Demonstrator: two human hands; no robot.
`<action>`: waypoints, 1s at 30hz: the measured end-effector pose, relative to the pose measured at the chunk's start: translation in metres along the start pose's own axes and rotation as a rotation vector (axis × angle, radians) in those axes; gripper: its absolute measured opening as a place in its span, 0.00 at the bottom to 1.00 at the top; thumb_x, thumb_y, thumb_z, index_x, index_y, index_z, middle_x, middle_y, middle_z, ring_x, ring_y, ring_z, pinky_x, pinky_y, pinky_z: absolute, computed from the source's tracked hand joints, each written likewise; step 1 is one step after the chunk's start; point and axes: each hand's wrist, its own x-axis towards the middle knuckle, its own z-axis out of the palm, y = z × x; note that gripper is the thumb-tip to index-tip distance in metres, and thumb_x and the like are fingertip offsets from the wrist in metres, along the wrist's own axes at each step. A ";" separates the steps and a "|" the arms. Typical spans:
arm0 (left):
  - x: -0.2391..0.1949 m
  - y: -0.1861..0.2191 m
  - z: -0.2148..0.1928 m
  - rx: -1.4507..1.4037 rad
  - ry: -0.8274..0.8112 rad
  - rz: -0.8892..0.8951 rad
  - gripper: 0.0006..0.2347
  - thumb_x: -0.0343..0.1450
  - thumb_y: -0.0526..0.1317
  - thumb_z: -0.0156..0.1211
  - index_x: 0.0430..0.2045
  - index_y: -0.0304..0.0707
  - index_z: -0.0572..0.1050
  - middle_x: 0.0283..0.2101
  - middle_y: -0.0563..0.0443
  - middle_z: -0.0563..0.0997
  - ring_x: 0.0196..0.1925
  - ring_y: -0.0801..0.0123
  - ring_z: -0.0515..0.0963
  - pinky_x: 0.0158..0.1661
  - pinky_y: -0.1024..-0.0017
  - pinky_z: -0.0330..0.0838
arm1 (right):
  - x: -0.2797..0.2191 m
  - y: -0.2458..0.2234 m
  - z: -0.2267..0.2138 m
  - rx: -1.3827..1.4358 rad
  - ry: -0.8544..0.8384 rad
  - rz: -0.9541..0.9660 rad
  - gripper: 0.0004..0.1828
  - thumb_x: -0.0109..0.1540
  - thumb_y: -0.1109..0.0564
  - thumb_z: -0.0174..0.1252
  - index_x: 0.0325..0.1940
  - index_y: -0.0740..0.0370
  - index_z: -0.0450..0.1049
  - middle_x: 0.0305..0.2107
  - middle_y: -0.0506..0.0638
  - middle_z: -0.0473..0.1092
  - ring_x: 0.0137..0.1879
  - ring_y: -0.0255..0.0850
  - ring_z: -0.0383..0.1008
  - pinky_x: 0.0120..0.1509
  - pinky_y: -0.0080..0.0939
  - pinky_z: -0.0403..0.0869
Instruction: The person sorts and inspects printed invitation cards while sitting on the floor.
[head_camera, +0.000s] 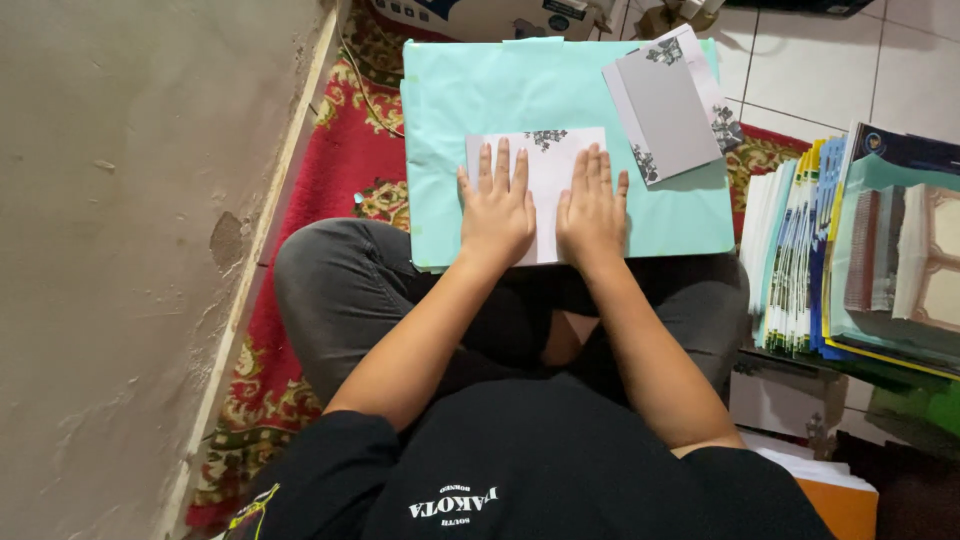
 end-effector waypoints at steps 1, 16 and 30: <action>-0.001 0.000 -0.001 0.000 0.002 0.002 0.25 0.76 0.46 0.39 0.70 0.42 0.61 0.75 0.35 0.56 0.77 0.40 0.51 0.66 0.30 0.43 | -0.006 -0.007 -0.009 -0.001 0.003 0.001 0.34 0.70 0.49 0.36 0.80 0.66 0.49 0.77 0.62 0.45 0.82 0.54 0.41 0.80 0.62 0.35; -0.001 -0.005 0.017 0.048 0.080 0.030 0.25 0.75 0.46 0.43 0.69 0.42 0.61 0.74 0.36 0.57 0.76 0.40 0.53 0.64 0.28 0.49 | 0.037 -0.004 0.019 0.041 0.023 -0.226 0.35 0.66 0.53 0.41 0.79 0.62 0.55 0.75 0.60 0.52 0.79 0.54 0.51 0.77 0.60 0.51; -0.001 -0.004 0.021 0.055 0.079 0.020 0.26 0.74 0.46 0.43 0.70 0.40 0.60 0.75 0.37 0.56 0.76 0.41 0.53 0.65 0.28 0.47 | 0.042 0.001 0.024 0.081 -0.053 -0.179 0.35 0.68 0.53 0.37 0.81 0.57 0.51 0.77 0.56 0.46 0.81 0.52 0.44 0.79 0.59 0.45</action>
